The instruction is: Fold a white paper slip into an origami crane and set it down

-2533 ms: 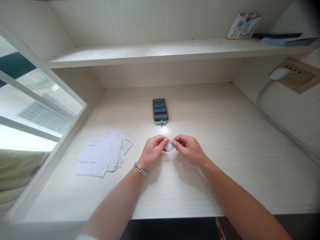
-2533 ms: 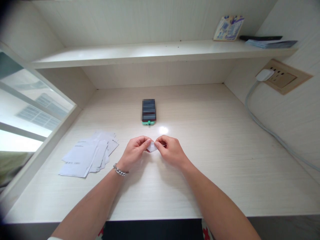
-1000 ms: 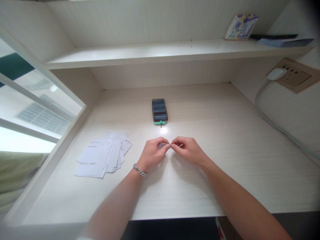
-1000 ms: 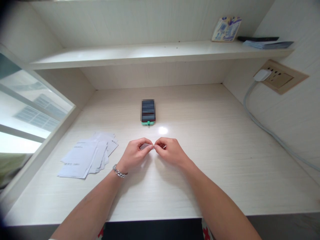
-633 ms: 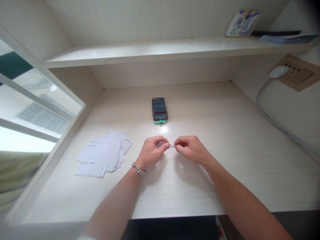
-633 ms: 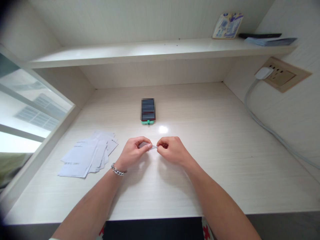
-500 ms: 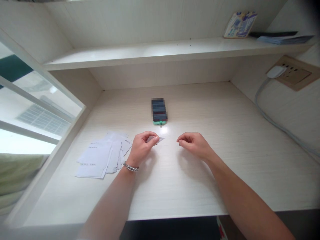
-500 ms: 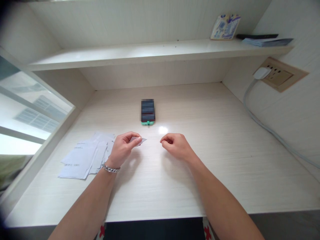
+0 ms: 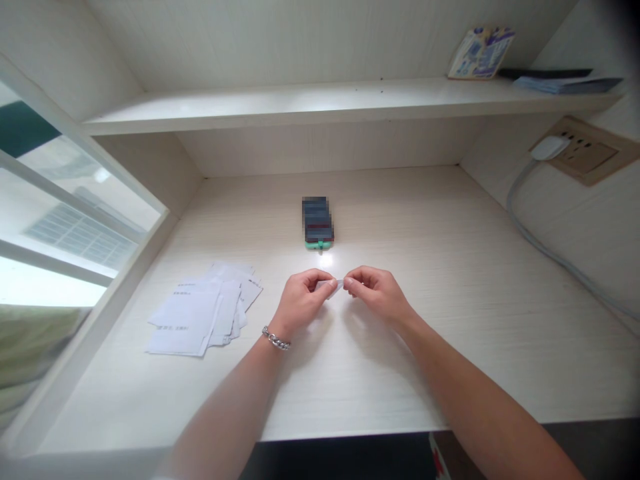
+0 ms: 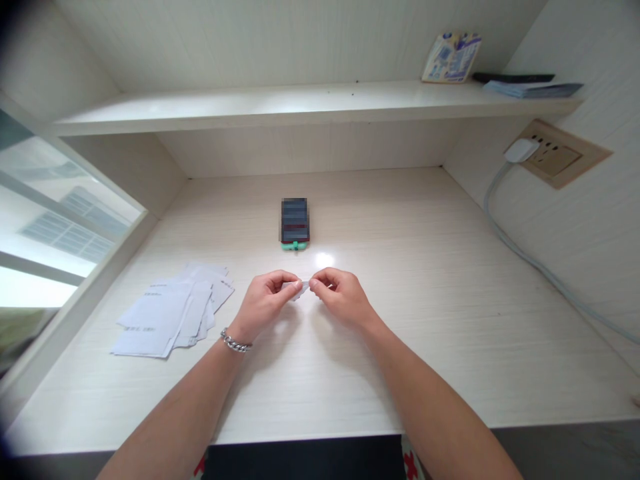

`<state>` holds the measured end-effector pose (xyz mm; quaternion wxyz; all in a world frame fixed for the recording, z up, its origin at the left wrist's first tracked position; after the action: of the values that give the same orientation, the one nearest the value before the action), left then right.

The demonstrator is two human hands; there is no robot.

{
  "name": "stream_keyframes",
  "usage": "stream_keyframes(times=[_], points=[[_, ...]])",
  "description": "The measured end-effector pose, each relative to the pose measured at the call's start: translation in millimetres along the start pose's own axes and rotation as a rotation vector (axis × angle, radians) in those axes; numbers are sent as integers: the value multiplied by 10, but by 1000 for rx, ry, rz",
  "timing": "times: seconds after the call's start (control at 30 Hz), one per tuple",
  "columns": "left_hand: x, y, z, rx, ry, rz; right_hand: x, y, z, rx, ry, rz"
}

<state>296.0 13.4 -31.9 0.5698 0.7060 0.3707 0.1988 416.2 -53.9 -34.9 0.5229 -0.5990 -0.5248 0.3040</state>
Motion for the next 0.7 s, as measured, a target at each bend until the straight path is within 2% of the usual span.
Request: stream_keyframes(times=[0.17, 0.37, 0.47, 0.6, 0.7], points=[[-10, -24, 109, -13, -58, -25, -2, 16, 10, -37, 29, 12], [-42, -19, 147, 55, -77, -22, -23, -105, 104, -169, -69, -38], [-39, -15, 138, 61, -89, -32, -8, -15, 84, -77, -83, 18], [-26, -15, 131, 74, -102, -48, 17, 67, -3, 89, -33, 66], [-34, 0, 134, 94, -115, -47, 14, 70, -31, 136, -17, 87]])
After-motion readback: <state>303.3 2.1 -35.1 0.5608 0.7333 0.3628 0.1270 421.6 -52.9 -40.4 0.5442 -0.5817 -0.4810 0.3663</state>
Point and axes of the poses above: each hand's wrist, its own x-axis towards the middle knuckle, its own z-axis out of the palm, y = z × x, the point moved 9 cm from there along x, towards the middle knuckle, and after that the axes turned 9 degrees about -z, right-handed, at the moved point
